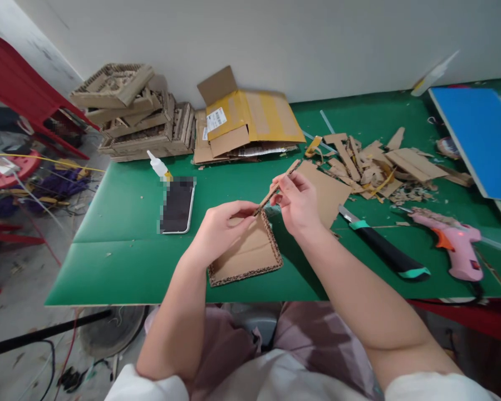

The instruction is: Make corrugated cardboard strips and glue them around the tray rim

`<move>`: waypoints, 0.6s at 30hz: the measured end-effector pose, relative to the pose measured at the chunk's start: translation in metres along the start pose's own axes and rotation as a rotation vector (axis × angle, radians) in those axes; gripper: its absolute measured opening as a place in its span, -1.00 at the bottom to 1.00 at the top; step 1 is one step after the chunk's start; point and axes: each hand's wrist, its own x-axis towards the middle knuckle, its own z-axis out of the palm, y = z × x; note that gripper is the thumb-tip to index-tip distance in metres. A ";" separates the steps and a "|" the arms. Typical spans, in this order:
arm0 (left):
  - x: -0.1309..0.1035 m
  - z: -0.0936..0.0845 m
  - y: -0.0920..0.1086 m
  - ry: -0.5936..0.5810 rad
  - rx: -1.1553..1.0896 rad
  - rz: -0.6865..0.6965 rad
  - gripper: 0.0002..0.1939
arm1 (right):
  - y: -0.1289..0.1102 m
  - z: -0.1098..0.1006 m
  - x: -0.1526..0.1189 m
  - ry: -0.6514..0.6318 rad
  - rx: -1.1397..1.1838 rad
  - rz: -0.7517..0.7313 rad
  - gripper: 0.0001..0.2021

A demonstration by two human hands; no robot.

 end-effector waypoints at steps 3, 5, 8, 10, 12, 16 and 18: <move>-0.001 -0.001 -0.003 -0.059 -0.103 -0.105 -0.78 | 0.003 -0.006 0.006 0.063 -0.005 -0.012 -0.57; 0.000 0.000 -0.005 -0.076 -0.191 -0.167 -0.77 | 0.004 -0.010 0.010 0.136 -0.023 -0.047 -0.58; 0.003 0.003 -0.009 0.020 -0.417 -0.233 -0.72 | 0.002 -0.010 0.007 0.243 -0.130 -0.227 -0.68; 0.006 0.005 -0.012 0.105 -0.620 -0.268 -0.69 | 0.000 -0.006 -0.003 0.205 -0.313 -0.451 -0.80; 0.007 0.005 -0.013 0.155 -0.799 -0.281 -0.67 | -0.003 -0.001 -0.015 0.003 -0.568 -0.730 -0.85; 0.008 0.003 -0.014 0.210 -1.010 -0.313 -0.66 | -0.006 0.008 -0.030 -0.254 -0.792 -1.043 -0.75; 0.008 0.002 -0.012 0.216 -1.063 -0.353 -0.65 | -0.005 0.010 -0.031 -0.252 -0.818 -1.052 -0.77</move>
